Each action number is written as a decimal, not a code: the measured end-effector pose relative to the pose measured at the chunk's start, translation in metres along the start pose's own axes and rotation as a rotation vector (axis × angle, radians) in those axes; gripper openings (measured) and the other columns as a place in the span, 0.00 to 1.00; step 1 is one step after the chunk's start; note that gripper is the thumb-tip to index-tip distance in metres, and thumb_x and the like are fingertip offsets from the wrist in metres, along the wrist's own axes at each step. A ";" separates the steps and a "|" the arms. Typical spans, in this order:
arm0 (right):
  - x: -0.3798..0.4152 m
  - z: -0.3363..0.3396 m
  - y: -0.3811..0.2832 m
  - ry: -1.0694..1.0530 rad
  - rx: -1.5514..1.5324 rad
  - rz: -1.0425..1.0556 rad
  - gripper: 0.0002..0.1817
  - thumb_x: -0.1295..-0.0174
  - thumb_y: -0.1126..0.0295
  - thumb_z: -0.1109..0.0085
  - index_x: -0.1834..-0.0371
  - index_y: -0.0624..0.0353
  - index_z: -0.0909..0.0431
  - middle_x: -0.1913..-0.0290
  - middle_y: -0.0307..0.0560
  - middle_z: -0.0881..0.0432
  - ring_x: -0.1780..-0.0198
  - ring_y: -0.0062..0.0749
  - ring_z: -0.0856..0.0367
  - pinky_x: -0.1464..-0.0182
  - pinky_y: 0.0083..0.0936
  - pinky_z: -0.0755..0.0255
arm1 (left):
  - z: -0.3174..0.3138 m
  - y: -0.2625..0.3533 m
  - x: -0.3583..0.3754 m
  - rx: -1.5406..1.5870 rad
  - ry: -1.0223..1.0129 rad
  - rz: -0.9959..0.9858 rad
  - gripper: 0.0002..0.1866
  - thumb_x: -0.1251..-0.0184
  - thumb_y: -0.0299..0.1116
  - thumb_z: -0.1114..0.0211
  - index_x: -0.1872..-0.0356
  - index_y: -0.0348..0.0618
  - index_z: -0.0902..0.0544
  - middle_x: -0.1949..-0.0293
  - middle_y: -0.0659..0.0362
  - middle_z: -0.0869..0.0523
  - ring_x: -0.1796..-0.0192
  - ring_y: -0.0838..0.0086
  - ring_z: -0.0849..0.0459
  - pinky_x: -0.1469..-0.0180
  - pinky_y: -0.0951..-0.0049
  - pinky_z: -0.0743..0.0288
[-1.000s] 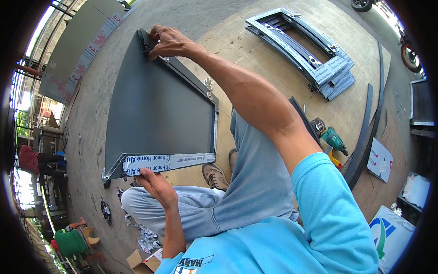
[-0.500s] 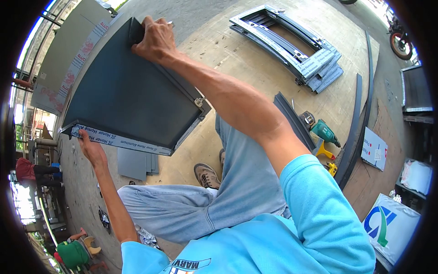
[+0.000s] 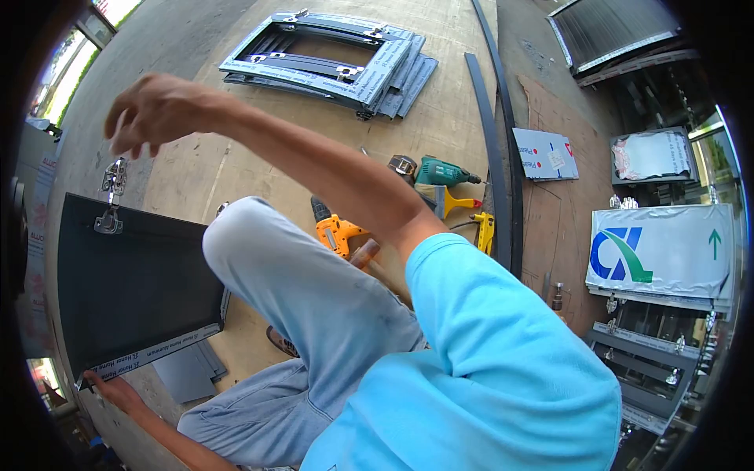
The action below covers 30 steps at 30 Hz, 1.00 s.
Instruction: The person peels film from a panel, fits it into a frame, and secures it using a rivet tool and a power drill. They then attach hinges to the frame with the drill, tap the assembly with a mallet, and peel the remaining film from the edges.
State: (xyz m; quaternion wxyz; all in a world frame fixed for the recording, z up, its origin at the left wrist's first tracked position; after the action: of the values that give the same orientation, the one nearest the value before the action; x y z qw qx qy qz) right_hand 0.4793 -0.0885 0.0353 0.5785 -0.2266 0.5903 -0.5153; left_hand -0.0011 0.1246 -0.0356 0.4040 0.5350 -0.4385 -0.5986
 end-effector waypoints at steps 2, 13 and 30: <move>0.065 0.065 0.054 0.135 0.232 -0.181 0.14 0.39 0.63 0.42 0.59 0.63 0.20 0.73 0.45 0.18 0.77 0.21 0.19 0.76 0.15 0.24 | 0.006 0.000 -0.005 -0.002 -0.021 -0.028 0.41 0.38 0.60 0.45 0.37 0.32 0.37 0.36 0.51 0.34 0.33 0.64 0.38 0.30 0.64 0.53; 0.588 0.150 0.257 0.125 1.152 -1.417 0.30 0.53 0.73 0.48 0.41 0.49 0.31 0.42 0.55 0.31 0.41 0.53 0.34 0.41 0.47 0.36 | 0.016 -0.010 -0.019 0.168 -0.024 0.071 0.35 0.34 0.56 0.47 0.35 0.38 0.36 0.34 0.57 0.33 0.33 0.67 0.38 0.31 0.64 0.52; 0.291 0.078 0.140 -0.217 0.311 -1.265 0.18 0.36 0.71 0.50 0.42 0.55 0.32 0.75 0.41 0.25 0.82 0.20 0.25 0.80 0.19 0.27 | -0.050 0.090 0.011 -0.061 0.264 -0.386 0.17 0.41 0.47 0.33 0.69 0.41 0.21 0.69 0.61 0.17 0.69 0.81 0.17 0.63 0.84 0.22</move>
State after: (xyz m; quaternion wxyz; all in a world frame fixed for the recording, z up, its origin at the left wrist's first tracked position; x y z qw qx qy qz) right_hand 0.5305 -0.3157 -0.2019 0.2463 -0.4940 0.2004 -0.8094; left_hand 0.0487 0.0835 0.0448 0.3517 0.6702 -0.2530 -0.6026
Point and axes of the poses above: each hand's wrist, its own x-axis away from the middle knuckle, its own z-axis out of the back of the hand, y = z × x, the point moved 7 cm from there along -x, towards the middle knuckle
